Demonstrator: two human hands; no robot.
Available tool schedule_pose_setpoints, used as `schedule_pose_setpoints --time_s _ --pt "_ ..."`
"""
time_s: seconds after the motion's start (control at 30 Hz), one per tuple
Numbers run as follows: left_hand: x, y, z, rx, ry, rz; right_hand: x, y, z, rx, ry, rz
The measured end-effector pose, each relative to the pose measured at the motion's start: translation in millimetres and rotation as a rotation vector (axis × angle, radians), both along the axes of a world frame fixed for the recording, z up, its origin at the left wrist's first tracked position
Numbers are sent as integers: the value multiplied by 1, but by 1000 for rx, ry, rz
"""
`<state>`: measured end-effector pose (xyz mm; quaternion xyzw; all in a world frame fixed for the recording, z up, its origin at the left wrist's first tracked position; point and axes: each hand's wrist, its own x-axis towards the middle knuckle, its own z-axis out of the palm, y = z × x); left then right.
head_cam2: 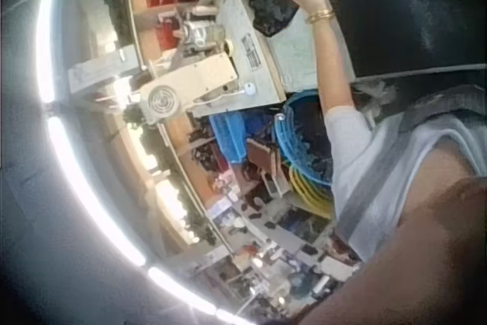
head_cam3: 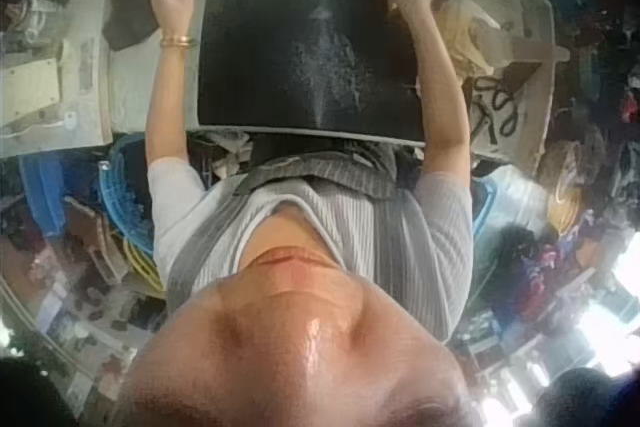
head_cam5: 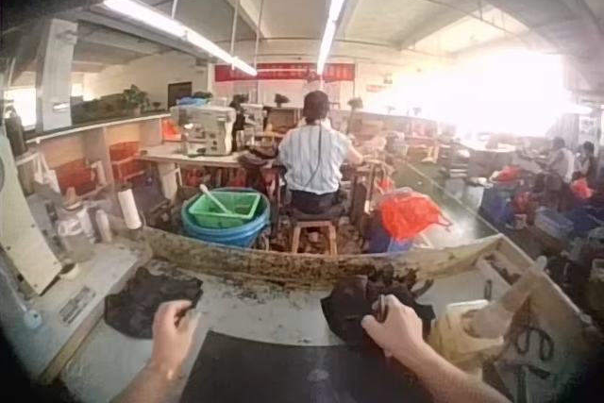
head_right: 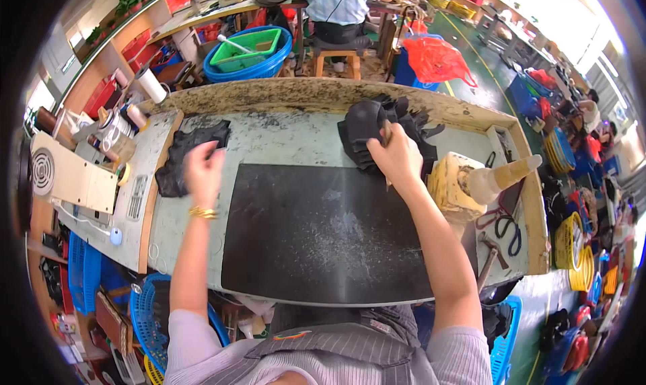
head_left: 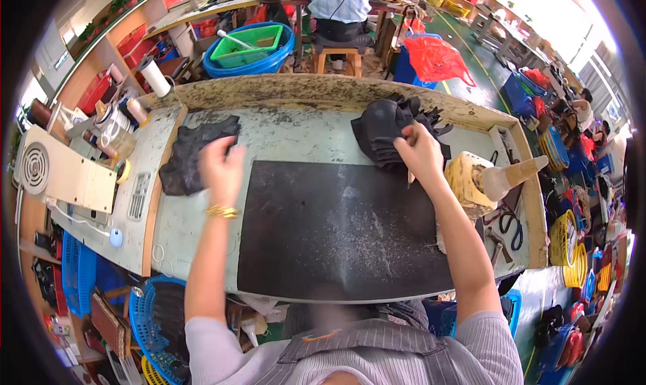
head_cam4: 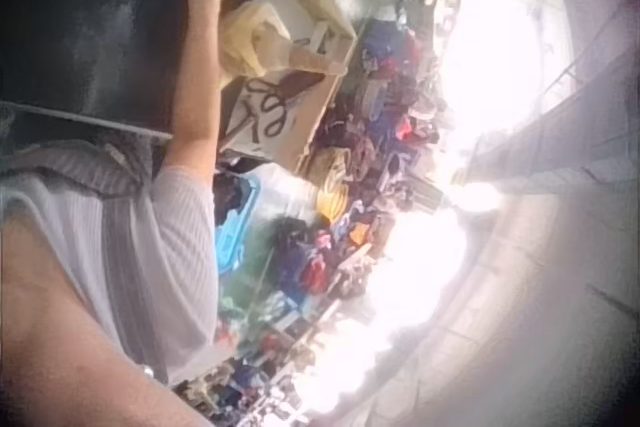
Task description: The person places fabric pieces onto the work surface and applies glue to each piece using a handheld brush.
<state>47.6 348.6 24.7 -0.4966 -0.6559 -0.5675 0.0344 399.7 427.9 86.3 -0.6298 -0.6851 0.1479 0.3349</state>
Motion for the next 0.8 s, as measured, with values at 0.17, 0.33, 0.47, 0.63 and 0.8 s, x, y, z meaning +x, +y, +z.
schedule_pose_setpoints --time_s 0.17,0.33,0.47,0.63,0.8 --pt "136 153 -18 -195 -229 -557 -39 40 -17 -138 -446 -111" --pt "184 196 16 -771 -690 -719 -32 34 -29 -193 -473 -73" --pt "179 192 -15 -544 -500 -697 -17 9 -22 -149 -482 24" --pt "178 200 -7 -695 -481 -614 -9 25 -34 35 -490 -19" --pt "180 206 -9 -631 -739 -719 -9 57 -42 -135 -62 117"
